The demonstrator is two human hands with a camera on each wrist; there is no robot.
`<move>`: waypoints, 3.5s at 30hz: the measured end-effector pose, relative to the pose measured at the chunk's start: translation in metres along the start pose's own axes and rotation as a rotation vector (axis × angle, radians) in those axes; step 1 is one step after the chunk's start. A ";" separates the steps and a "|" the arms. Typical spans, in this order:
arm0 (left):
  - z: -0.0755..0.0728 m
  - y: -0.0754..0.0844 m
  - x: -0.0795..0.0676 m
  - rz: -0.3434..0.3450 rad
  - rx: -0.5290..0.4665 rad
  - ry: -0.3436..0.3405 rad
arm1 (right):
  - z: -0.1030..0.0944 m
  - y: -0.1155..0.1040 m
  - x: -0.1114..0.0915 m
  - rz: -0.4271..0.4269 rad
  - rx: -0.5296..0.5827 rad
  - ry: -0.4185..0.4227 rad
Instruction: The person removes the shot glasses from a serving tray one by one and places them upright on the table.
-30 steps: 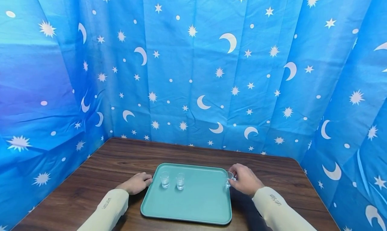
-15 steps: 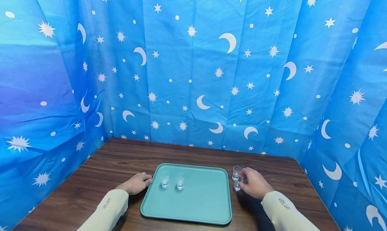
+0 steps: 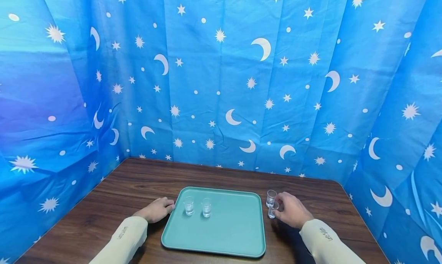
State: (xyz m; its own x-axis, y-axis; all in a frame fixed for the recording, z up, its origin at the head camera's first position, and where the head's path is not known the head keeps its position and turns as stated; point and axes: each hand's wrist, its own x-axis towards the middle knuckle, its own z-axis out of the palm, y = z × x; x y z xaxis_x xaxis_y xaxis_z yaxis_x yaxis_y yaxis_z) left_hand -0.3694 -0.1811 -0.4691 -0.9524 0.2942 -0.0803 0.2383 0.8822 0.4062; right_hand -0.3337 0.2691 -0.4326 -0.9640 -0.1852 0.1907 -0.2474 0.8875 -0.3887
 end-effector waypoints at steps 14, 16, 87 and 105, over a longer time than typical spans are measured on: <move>-0.001 0.001 -0.002 -0.010 -0.005 -0.011 | 0.000 -0.016 0.004 -0.142 0.011 0.114; -0.001 0.001 -0.002 -0.017 -0.008 -0.008 | 0.002 -0.020 0.006 -0.144 0.003 0.117; -0.001 -0.002 -0.003 0.011 0.004 -0.006 | 0.075 -0.147 0.038 -0.408 0.125 -0.037; -0.003 -0.002 -0.005 -0.018 -0.014 -0.011 | 0.036 -0.102 0.020 -0.354 0.031 0.058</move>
State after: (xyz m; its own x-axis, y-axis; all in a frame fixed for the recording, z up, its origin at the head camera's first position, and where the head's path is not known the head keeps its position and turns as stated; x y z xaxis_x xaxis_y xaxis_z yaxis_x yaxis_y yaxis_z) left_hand -0.3653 -0.1856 -0.4672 -0.9542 0.2827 -0.0981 0.2184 0.8821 0.4175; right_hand -0.3310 0.1602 -0.4216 -0.8112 -0.4534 0.3692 -0.5685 0.7594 -0.3165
